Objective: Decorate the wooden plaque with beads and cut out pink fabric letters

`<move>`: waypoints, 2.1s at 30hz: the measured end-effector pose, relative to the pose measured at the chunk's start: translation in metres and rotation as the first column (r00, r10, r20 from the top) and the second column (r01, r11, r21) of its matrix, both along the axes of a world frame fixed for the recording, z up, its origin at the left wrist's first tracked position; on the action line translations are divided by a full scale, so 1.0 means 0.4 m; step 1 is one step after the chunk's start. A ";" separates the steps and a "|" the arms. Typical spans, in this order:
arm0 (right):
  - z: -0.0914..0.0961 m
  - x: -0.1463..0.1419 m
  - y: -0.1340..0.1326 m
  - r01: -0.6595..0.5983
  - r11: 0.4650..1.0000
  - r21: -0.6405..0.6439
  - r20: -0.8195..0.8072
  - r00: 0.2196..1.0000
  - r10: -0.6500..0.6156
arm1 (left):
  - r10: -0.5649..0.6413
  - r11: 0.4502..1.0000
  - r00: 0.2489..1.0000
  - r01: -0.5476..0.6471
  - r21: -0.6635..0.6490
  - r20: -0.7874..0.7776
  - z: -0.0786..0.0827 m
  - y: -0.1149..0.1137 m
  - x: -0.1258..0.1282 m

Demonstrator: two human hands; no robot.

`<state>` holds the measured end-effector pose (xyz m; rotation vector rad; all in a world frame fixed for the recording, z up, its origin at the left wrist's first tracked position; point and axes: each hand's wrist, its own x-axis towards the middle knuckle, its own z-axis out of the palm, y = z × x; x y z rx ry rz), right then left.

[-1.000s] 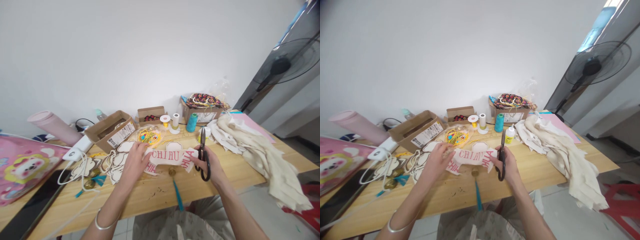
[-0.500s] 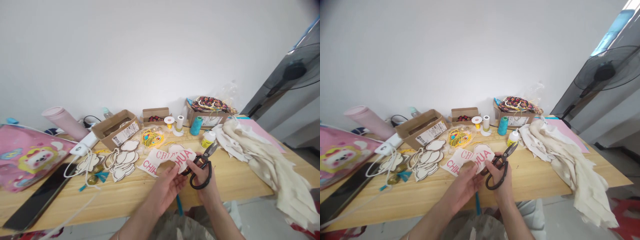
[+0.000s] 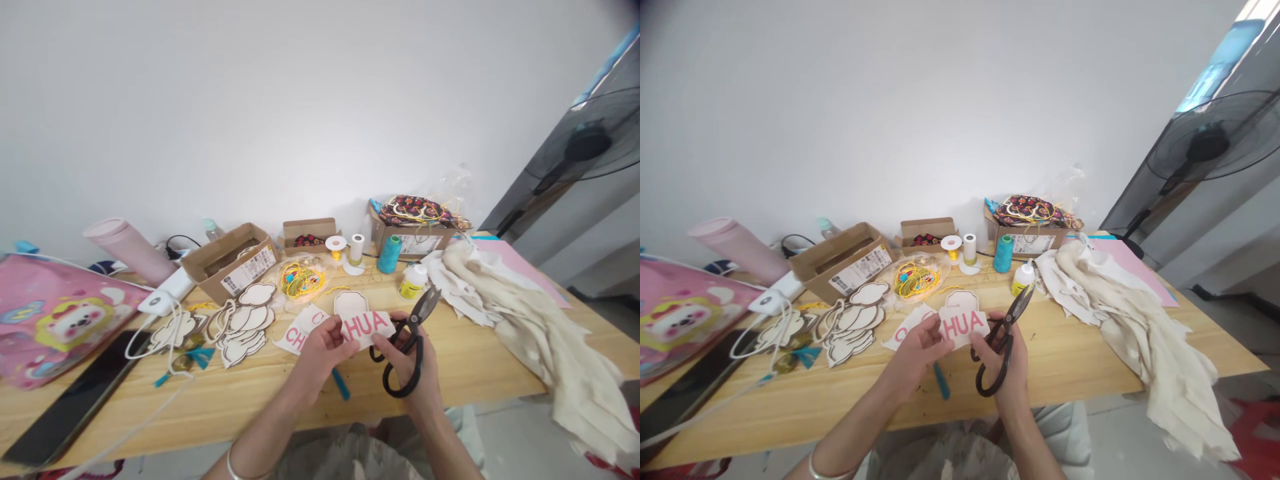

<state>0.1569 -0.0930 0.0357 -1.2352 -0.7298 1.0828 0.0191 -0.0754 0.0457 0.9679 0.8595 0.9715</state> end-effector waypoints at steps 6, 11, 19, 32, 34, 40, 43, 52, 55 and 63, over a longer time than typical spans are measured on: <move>-0.004 0.002 -0.001 -0.049 0.999 0.020 -0.046 0.998 0.050 | -0.146 0.988 0.989 0.147 0.054 -0.029 0.010 0.020 -0.019; 0.000 0.002 0.019 -0.048 0.999 0.014 -0.039 0.998 0.049 | -0.239 0.963 0.959 0.254 0.091 -0.152 0.005 0.062 -0.049; -0.047 -0.027 0.075 -0.045 0.990 0.136 -0.028 0.998 0.049 | -0.265 0.926 0.931 0.318 0.205 -0.250 -0.001 0.150 -0.085; -0.094 -0.048 0.086 -0.052 0.992 0.112 0.044 0.998 0.048 | -0.184 0.974 0.981 0.190 0.123 -0.061 -0.057 0.147 -0.090; -0.090 -0.051 0.082 -0.052 0.993 0.107 0.036 0.998 0.048 | -0.187 0.975 0.981 0.192 0.115 -0.052 -0.047 0.143 -0.092; -0.099 -0.049 0.080 -0.062 0.990 0.124 -0.011 0.998 0.064 | -0.245 0.963 0.965 0.253 0.094 -0.090 -0.047 0.136 -0.096; -0.108 -0.045 0.084 -0.039 0.989 0.145 -0.033 0.998 0.044 | -0.254 0.959 0.958 0.267 0.092 -0.133 -0.055 0.132 -0.092; -0.114 -0.044 0.083 0.066 0.986 0.156 0.007 0.998 -0.068 | -0.232 0.950 0.938 0.275 0.150 -0.256 -0.094 0.140 -0.090; -0.118 -0.046 0.080 0.051 0.984 0.169 0.026 0.998 -0.056 | -0.171 0.953 0.952 0.225 0.203 -0.254 -0.097 0.145 -0.084; -0.099 -0.042 0.075 0.076 0.983 0.168 -0.039 0.997 -0.071 | 0.013 0.965 0.969 0.052 0.258 -0.245 -0.080 0.138 -0.075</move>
